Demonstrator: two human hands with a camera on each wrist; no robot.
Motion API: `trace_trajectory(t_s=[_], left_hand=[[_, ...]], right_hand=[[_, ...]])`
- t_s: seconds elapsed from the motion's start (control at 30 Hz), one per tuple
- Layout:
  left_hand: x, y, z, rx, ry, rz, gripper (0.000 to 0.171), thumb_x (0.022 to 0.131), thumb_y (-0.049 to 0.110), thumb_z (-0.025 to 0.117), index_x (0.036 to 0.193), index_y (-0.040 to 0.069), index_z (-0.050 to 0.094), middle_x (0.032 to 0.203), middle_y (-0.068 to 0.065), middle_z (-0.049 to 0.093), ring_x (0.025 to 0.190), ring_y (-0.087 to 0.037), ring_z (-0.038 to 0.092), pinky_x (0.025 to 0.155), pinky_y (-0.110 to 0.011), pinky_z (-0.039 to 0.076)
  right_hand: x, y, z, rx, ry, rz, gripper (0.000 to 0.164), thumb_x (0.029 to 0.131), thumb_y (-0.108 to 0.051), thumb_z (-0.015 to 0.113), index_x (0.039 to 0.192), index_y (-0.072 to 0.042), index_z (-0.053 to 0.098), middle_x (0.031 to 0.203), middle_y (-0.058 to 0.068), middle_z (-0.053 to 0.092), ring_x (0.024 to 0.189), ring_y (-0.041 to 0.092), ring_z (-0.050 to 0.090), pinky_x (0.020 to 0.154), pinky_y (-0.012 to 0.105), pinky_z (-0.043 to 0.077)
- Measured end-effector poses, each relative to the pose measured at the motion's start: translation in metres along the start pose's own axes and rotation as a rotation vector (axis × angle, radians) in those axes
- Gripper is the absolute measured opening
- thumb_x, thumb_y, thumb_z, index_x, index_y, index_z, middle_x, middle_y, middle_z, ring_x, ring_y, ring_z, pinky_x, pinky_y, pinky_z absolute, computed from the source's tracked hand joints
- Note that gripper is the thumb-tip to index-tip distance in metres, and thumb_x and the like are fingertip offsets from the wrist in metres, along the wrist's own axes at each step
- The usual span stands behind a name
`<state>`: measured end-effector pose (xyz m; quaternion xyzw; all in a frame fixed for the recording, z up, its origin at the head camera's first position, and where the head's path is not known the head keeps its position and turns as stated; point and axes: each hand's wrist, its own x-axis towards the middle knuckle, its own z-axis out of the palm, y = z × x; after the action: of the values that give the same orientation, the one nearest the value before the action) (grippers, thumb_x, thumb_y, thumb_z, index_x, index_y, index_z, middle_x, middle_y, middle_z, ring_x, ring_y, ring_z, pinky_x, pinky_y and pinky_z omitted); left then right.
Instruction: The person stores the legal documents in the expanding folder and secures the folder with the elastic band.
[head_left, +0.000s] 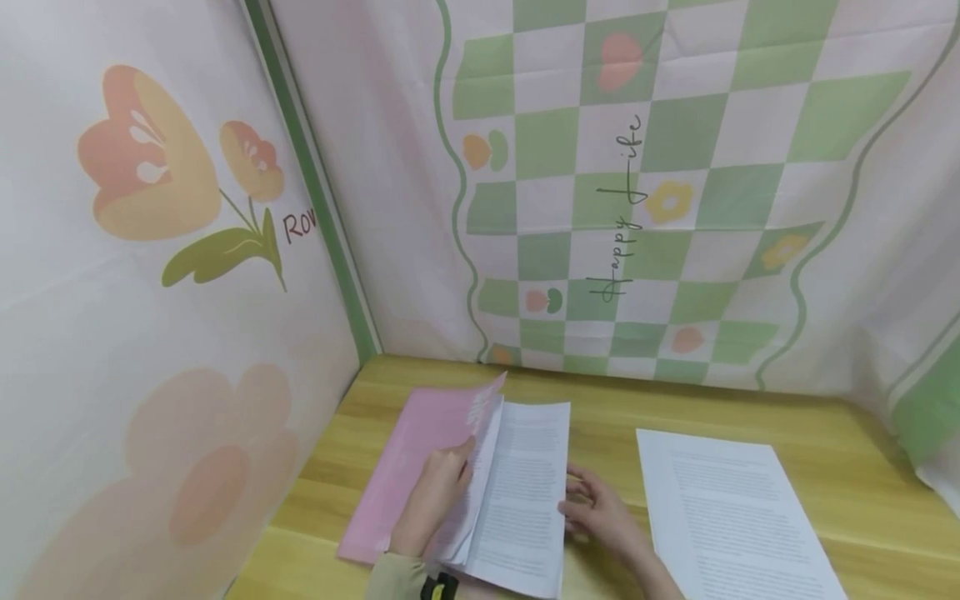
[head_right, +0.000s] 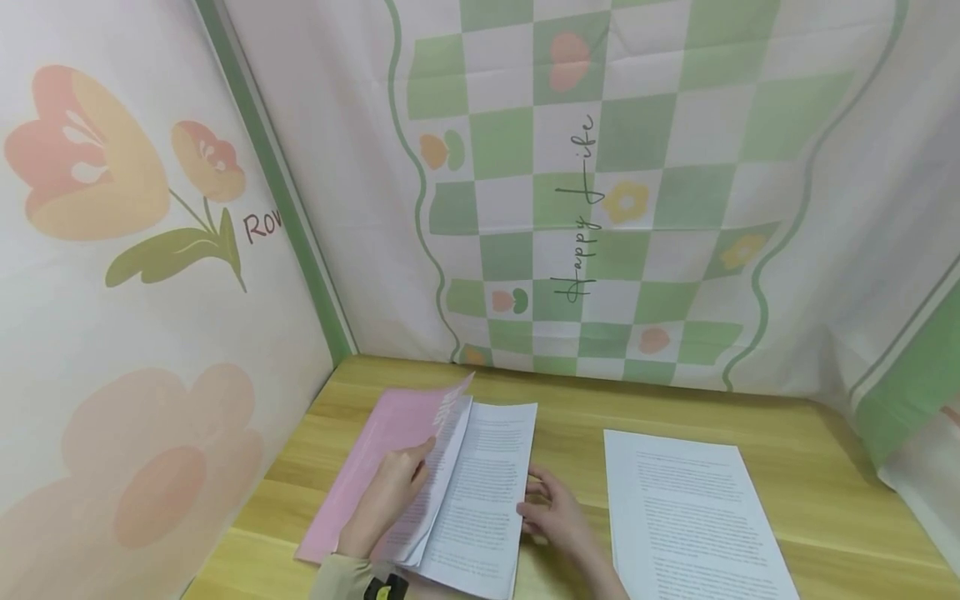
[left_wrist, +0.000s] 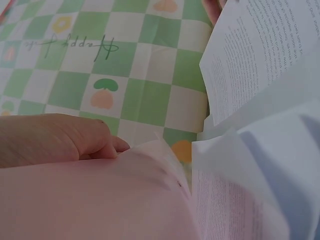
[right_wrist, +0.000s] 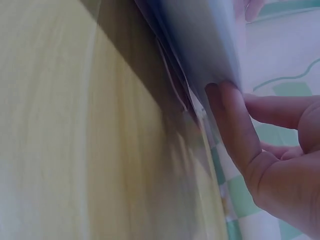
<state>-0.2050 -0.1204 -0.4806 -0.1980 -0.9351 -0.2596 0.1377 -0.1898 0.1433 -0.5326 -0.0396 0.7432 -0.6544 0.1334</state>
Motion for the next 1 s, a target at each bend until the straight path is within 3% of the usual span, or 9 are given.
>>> trace_trajectory(t_s=[0.27,0.53,1.0], left_hand=[[0.000,-0.001,0.000,0.023,0.014,0.006,0.038,0.086,-0.007,0.060,0.124,-0.013,0.062,0.062,-0.007,0.059,0.054,-0.002,0.035,0.049,-0.015,0.037],[0.000,0.001,0.001,0.016,0.003,-0.016,0.040,0.085,-0.007,0.061,0.124,-0.012,0.061,0.061,-0.006,0.058,0.052,-0.001,0.035,0.048,-0.014,0.037],[0.002,0.002,0.001,0.012,-0.011,-0.047,0.040,0.085,-0.006,0.061,0.125,-0.011,0.061,0.061,-0.005,0.059,0.051,-0.001,0.034,0.047,-0.013,0.037]], right_hand=[[-0.001,-0.002,0.001,-0.067,-0.002,-0.011,0.080,0.086,0.000,0.064,0.152,0.008,0.020,0.134,0.040,0.049,0.095,0.028,0.070,0.075,0.035,0.061],[0.003,-0.006,0.008,-0.040,-0.040,-0.050,0.079,0.086,0.000,0.063,0.152,0.008,0.020,0.134,0.041,0.048,0.093,0.028,0.071,0.072,0.030,0.061],[0.019,-0.012,0.034,-0.014,-0.042,-0.081,0.078,0.085,0.002,0.063,0.151,0.007,0.022,0.130,0.040,0.052,0.087,0.027,0.072,0.072,0.033,0.062]])
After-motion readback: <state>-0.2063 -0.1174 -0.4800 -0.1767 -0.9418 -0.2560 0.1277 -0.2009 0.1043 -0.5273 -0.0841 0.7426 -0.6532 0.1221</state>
